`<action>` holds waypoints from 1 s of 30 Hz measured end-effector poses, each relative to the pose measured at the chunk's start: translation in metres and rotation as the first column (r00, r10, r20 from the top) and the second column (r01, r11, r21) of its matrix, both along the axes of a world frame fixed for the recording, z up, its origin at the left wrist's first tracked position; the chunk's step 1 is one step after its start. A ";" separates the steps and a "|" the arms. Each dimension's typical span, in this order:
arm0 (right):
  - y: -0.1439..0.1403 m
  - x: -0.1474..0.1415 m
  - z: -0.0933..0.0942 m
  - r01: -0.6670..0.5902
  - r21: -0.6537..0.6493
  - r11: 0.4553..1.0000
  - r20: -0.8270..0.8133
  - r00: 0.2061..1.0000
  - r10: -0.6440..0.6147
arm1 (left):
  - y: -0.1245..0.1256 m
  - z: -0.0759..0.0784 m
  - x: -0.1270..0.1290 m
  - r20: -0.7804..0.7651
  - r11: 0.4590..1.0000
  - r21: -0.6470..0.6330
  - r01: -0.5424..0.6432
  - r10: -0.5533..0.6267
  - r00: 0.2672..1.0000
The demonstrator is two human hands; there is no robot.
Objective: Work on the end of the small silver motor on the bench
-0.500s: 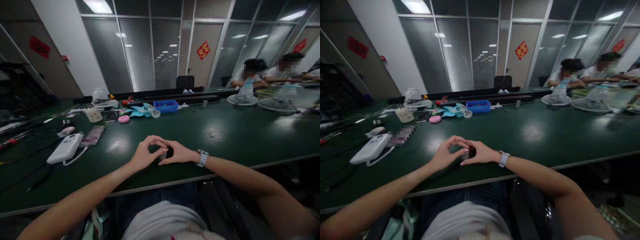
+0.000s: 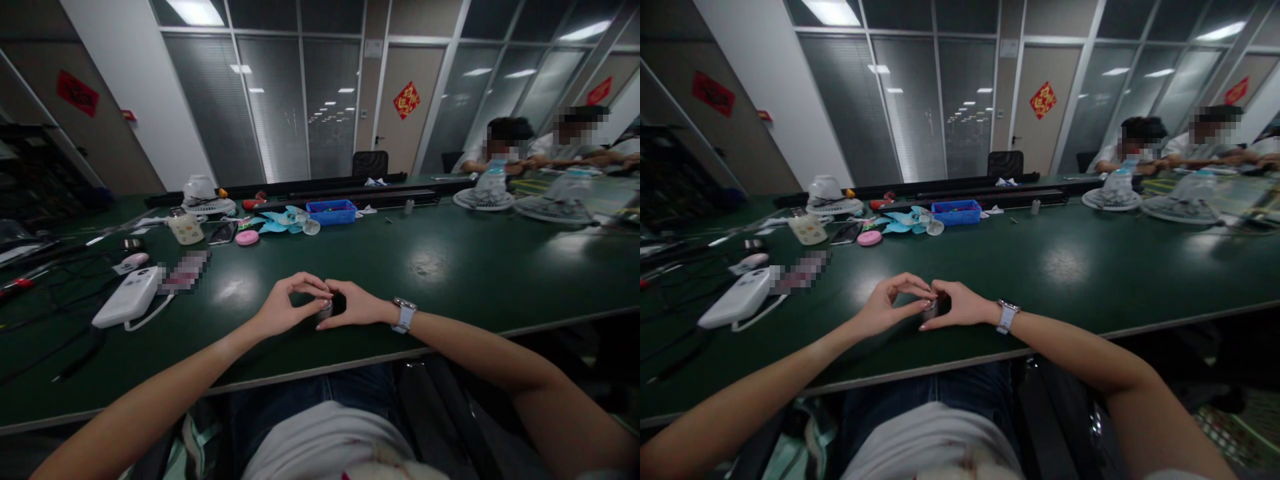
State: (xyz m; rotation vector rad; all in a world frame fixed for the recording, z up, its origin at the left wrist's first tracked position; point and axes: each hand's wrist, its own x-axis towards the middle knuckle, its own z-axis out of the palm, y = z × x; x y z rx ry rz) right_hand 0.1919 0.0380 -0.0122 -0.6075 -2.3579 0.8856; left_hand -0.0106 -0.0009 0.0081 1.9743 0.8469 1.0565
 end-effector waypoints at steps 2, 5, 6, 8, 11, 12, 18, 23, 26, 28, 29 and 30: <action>0.001 0.000 -0.001 -0.009 -0.003 1.000 -0.007 1.000 0.009 | 0.001 0.000 0.000 0.002 1.000 0.016 -0.011 0.011 1.000; 0.001 0.000 -0.002 -0.020 -0.016 1.000 -0.018 1.000 0.019 | 0.001 0.000 0.001 -0.003 0.998 0.037 -0.045 0.045 0.999; 0.001 -0.001 -0.002 -0.022 -0.021 1.000 -0.023 0.999 0.022 | 0.001 0.001 0.001 -0.003 0.997 0.043 -0.059 0.060 0.998; 0.001 -0.001 -0.001 -0.026 -0.025 0.999 -0.029 0.999 0.026 | 0.001 0.001 0.002 0.001 0.995 0.046 -0.089 0.089 0.996; 0.001 -0.001 -0.001 -0.030 -0.025 0.999 -0.032 0.999 0.029 | 0.000 0.001 0.003 0.009 0.992 0.041 -0.123 0.122 0.992; 0.001 -0.001 -0.001 -0.030 -0.026 0.999 -0.031 0.999 0.029 | -0.001 0.001 0.003 0.011 0.990 0.043 -0.131 0.131 0.991; 0.001 0.000 -0.001 -0.008 -0.019 1.000 -0.011 1.000 0.008 | -0.001 0.000 0.005 0.028 0.979 0.072 -0.191 0.189 0.982; -0.001 -0.001 0.002 -0.021 -0.046 0.999 -0.029 0.999 0.019 | 0.007 -0.004 0.001 0.093 0.953 0.097 -0.286 0.278 0.956; -0.002 0.000 0.004 -0.048 -0.086 0.995 -0.051 0.998 0.043 | 0.019 -0.011 -0.008 0.020 0.922 0.088 -0.377 0.377 0.926; -0.003 0.000 0.004 -0.045 -0.101 0.994 -0.050 0.998 0.040 | 0.028 -0.018 -0.015 -0.067 0.909 0.071 -0.411 0.415 0.907; -0.003 0.000 0.004 -0.041 -0.103 0.994 -0.049 0.998 0.036 | 0.032 -0.022 -0.019 -0.087 0.906 0.061 -0.418 0.422 0.902; -0.003 0.000 0.004 -0.038 -0.102 0.994 -0.047 0.998 0.034 | 0.036 -0.026 -0.022 -0.105 0.905 0.050 -0.423 0.426 0.899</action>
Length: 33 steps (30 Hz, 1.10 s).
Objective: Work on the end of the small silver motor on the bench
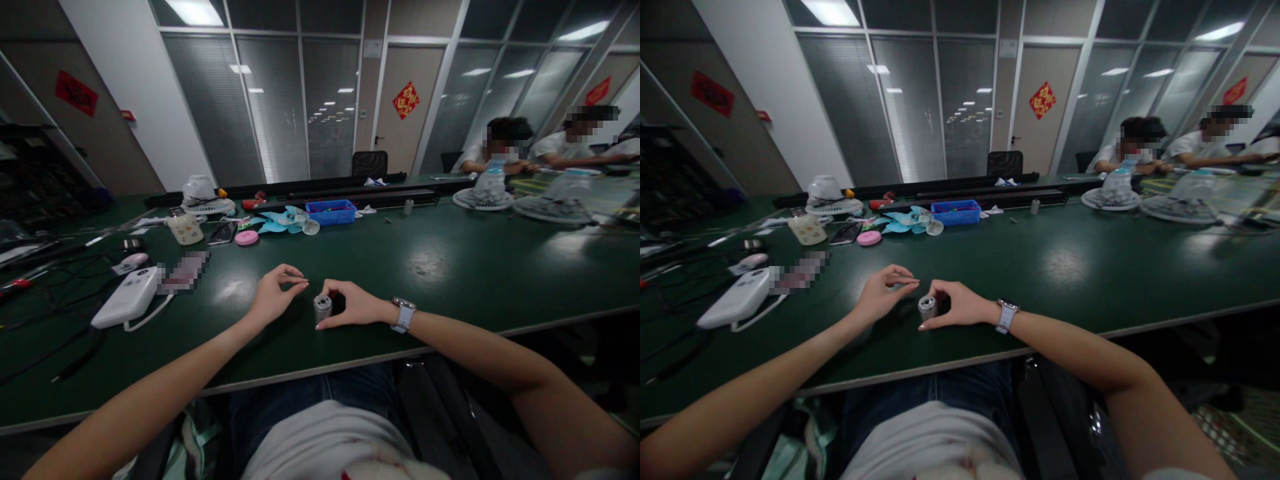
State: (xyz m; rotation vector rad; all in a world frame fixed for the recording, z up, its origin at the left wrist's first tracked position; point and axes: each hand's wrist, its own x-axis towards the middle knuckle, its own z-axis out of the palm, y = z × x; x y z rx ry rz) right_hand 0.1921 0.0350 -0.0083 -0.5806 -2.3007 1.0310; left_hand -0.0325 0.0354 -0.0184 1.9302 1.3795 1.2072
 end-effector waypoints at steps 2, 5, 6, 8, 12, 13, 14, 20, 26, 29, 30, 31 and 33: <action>0.000 0.000 0.000 0.003 0.009 1.000 0.005 1.000 -0.003 | 0.007 -0.007 -0.005 -0.025 1.000 -0.030 -0.002 0.002 1.000; 0.000 0.001 0.000 0.005 0.014 1.000 0.013 1.000 -0.005 | 0.013 -0.012 -0.010 -0.062 0.998 -0.067 0.006 -0.010 0.998; 0.000 0.001 0.000 0.006 0.010 1.000 0.014 1.000 -0.006 | 0.014 -0.012 -0.011 -0.070 0.997 -0.073 0.010 -0.016 0.997; 0.000 0.001 0.000 0.006 0.000 1.000 0.014 1.000 -0.006 | 0.015 -0.011 -0.013 -0.082 0.997 -0.075 0.030 -0.036 0.996; 0.000 0.000 0.000 0.001 -0.003 1.000 0.011 1.000 -0.001 | 0.013 -0.008 -0.013 -0.086 0.993 -0.072 0.089 -0.095 0.992; 0.000 0.001 -0.001 -0.001 -0.001 1.000 0.010 1.000 0.001 | 0.012 -0.008 -0.012 -0.082 0.992 -0.075 0.101 -0.107 0.991; 0.000 0.001 -0.001 -0.002 0.003 1.000 0.009 1.000 0.002 | 0.012 -0.008 -0.011 -0.075 0.991 -0.079 0.109 -0.115 0.990; 0.001 0.001 -0.002 0.005 0.006 1.000 0.009 1.000 -0.005 | 0.006 0.002 -0.001 0.010 0.991 -0.047 0.128 -0.127 0.992; 0.002 0.000 -0.002 0.012 0.039 0.999 0.018 1.000 -0.012 | -0.014 0.015 0.014 0.197 0.967 -0.019 0.254 -0.245 0.949; 0.002 -0.001 -0.003 0.024 0.062 0.998 0.014 1.000 -0.025 | -0.022 0.017 0.020 0.234 0.947 -0.030 0.319 -0.303 0.924; 0.002 -0.001 -0.003 0.025 0.065 0.998 0.014 1.000 -0.026 | -0.023 0.017 0.021 0.240 0.945 -0.026 0.327 -0.311 0.920; 0.002 -0.001 -0.003 0.026 0.066 0.997 0.017 0.999 -0.027 | -0.024 0.017 0.022 0.249 0.944 -0.019 0.330 -0.315 0.916; 0.002 -0.001 -0.003 0.031 0.068 0.997 0.027 0.999 -0.033 | -0.025 0.017 0.023 0.275 0.943 -0.007 0.333 -0.318 0.907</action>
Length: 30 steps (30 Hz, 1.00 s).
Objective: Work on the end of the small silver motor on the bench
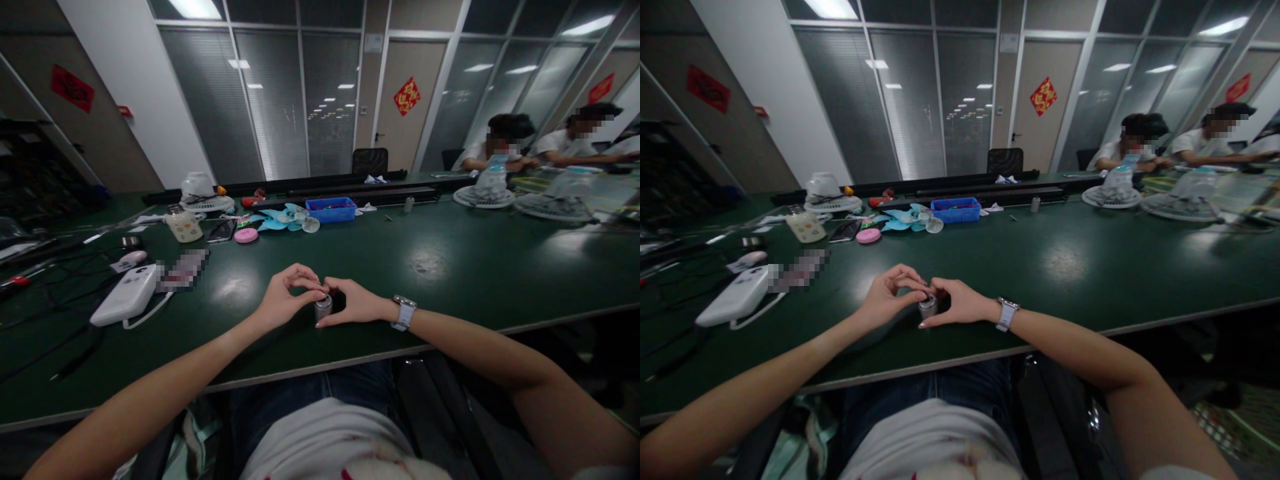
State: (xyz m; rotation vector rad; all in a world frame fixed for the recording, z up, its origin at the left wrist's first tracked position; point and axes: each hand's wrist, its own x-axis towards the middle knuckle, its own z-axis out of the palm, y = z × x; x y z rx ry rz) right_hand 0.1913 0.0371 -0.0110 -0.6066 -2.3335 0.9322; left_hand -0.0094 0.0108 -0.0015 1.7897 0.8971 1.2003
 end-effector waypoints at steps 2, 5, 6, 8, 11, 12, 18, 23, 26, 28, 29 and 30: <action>0.000 0.000 0.000 0.003 0.007 1.000 0.004 1.000 -0.003 | 0.000 0.000 0.001 0.017 1.000 -0.006 0.004 -0.004 1.000; 0.001 0.000 -0.001 -0.003 0.013 1.000 0.003 1.000 0.003 | 0.000 0.000 0.001 -0.004 1.000 -0.014 0.008 -0.008 1.000; 0.001 0.000 -0.001 -0.005 0.011 1.000 0.003 1.000 0.005 | 0.000 0.001 0.001 -0.017 1.000 -0.010 0.007 -0.007 1.000; 0.001 0.000 -0.002 -0.008 0.002 1.000 0.002 1.000 0.008 | -0.002 0.002 0.001 -0.047 1.000 0.014 -0.002 0.003 0.999; 0.001 0.000 -0.002 -0.011 -0.007 1.000 0.004 1.000 0.011 | -0.005 0.006 0.001 -0.094 0.998 0.066 -0.019 0.025 0.995; 0.001 0.000 -0.002 -0.010 -0.008 1.000 0.006 1.000 0.010 | -0.005 0.007 0.001 -0.107 0.996 0.082 -0.021 0.030 0.994; 0.001 0.000 -0.001 0.000 -0.010 1.000 0.008 1.000 0.000 | -0.007 0.008 0.002 -0.115 0.996 0.080 -0.040 0.050 0.992; 0.000 0.000 0.000 0.005 -0.005 1.000 0.013 1.000 -0.005 | -0.008 0.007 0.003 -0.088 0.996 0.088 -0.023 0.031 0.996; 0.000 0.000 0.000 0.002 -0.003 1.000 0.005 1.000 -0.002 | -0.009 0.009 0.004 -0.122 0.994 0.105 -0.014 0.027 0.992; 0.000 0.000 -0.001 -0.004 -0.002 1.000 -0.001 1.000 0.004 | -0.010 0.011 0.003 -0.150 0.994 0.113 -0.009 0.026 0.988; 0.000 0.000 -0.001 -0.008 -0.003 1.000 -0.005 1.000 0.008 | -0.010 0.011 0.003 -0.161 0.993 0.120 -0.004 0.023 0.987; 0.000 0.000 -0.001 -0.013 -0.004 1.000 -0.007 1.000 0.013 | -0.010 0.012 0.003 -0.170 0.992 0.129 0.002 0.020 0.985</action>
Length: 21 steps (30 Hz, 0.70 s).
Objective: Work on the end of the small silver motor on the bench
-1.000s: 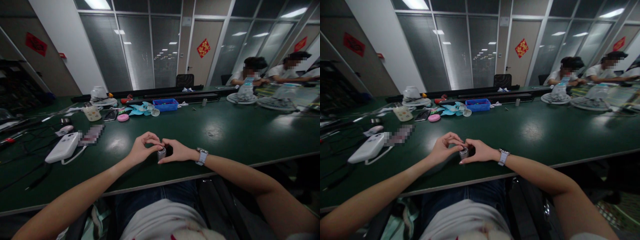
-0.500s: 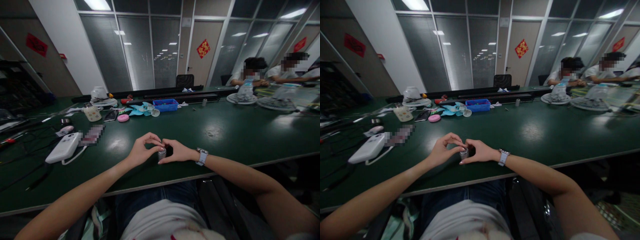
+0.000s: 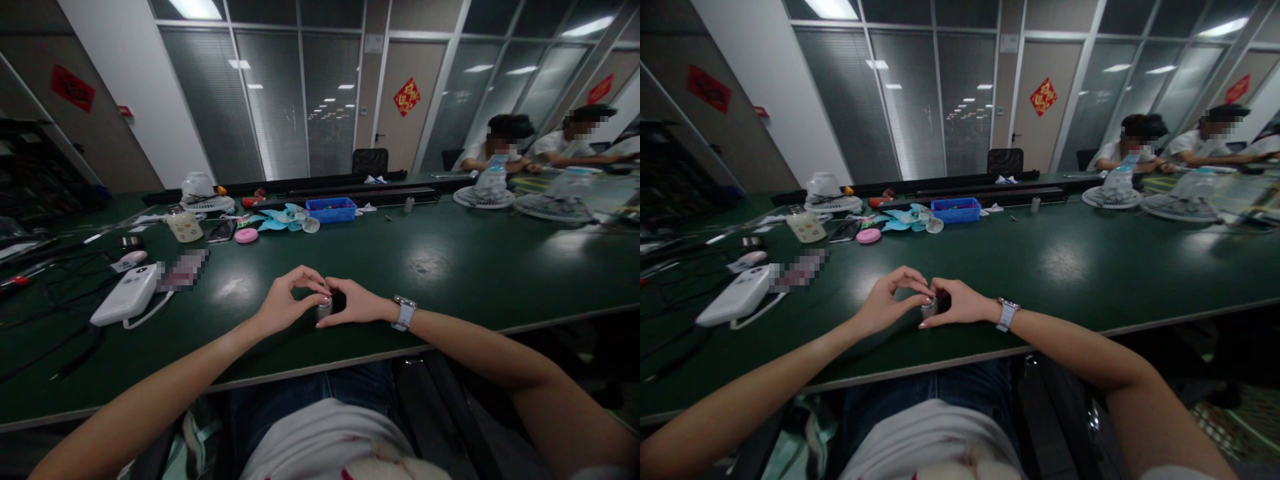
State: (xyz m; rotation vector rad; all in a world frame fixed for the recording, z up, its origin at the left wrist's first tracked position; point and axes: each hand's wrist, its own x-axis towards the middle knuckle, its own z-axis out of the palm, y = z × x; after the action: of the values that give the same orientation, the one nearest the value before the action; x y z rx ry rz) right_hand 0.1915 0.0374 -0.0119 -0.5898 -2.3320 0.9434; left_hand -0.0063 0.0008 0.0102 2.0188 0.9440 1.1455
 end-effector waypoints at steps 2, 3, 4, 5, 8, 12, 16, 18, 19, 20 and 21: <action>-0.001 0.000 0.001 -0.007 -0.003 1.000 -0.007 1.000 0.007 | 0.001 0.000 -0.001 -0.008 1.000 0.004 0.013 -0.013 1.000; -0.001 0.000 0.001 -0.008 -0.003 1.000 -0.011 1.000 0.008 | 0.002 0.000 -0.002 -0.004 1.000 -0.006 0.026 -0.026 1.000; -0.001 0.000 0.001 -0.009 -0.002 1.000 -0.014 1.000 0.009 | 0.003 0.000 -0.002 0.003 0.999 -0.022 0.043 -0.043 0.999; -0.002 0.000 0.002 -0.009 0.000 1.000 -0.016 1.000 0.009 | 0.004 -0.001 -0.003 0.012 0.997 -0.043 0.065 -0.065 0.998; -0.002 0.000 0.003 -0.010 0.001 1.000 -0.014 1.000 0.010 | 0.008 -0.002 -0.006 0.047 0.984 -0.103 0.145 -0.140 0.989; -0.001 -0.001 0.002 -0.005 -0.005 1.000 -0.016 1.000 0.005 | 0.011 -0.003 -0.009 0.077 0.971 -0.154 0.185 -0.175 0.981; -0.001 0.000 0.001 -0.012 -0.012 1.000 -0.026 1.000 0.011 | 0.012 -0.003 -0.009 0.070 0.974 -0.160 0.159 -0.150 0.986; -0.001 0.000 0.001 -0.014 -0.016 1.000 -0.030 0.999 0.014 | 0.011 -0.003 -0.010 0.071 0.975 -0.170 0.143 -0.133 0.989; -0.001 0.000 0.001 -0.015 -0.017 1.000 -0.032 0.999 0.014 | 0.011 -0.003 -0.010 0.073 0.975 -0.176 0.135 -0.124 0.990; 0.000 0.000 0.001 -0.014 -0.019 1.000 -0.034 0.999 0.014 | 0.011 -0.003 -0.010 0.076 0.975 -0.181 0.129 -0.116 0.990; 0.000 0.000 0.000 -0.014 -0.020 1.000 -0.036 0.999 0.014 | 0.011 -0.004 -0.010 0.082 0.975 -0.184 0.125 -0.111 0.990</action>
State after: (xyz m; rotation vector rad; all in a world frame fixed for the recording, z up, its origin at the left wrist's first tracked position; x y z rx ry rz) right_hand 0.1914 0.0370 -0.0114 -0.5608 -2.3004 0.9767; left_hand -0.0161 0.0122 0.0065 1.8436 0.8516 1.0171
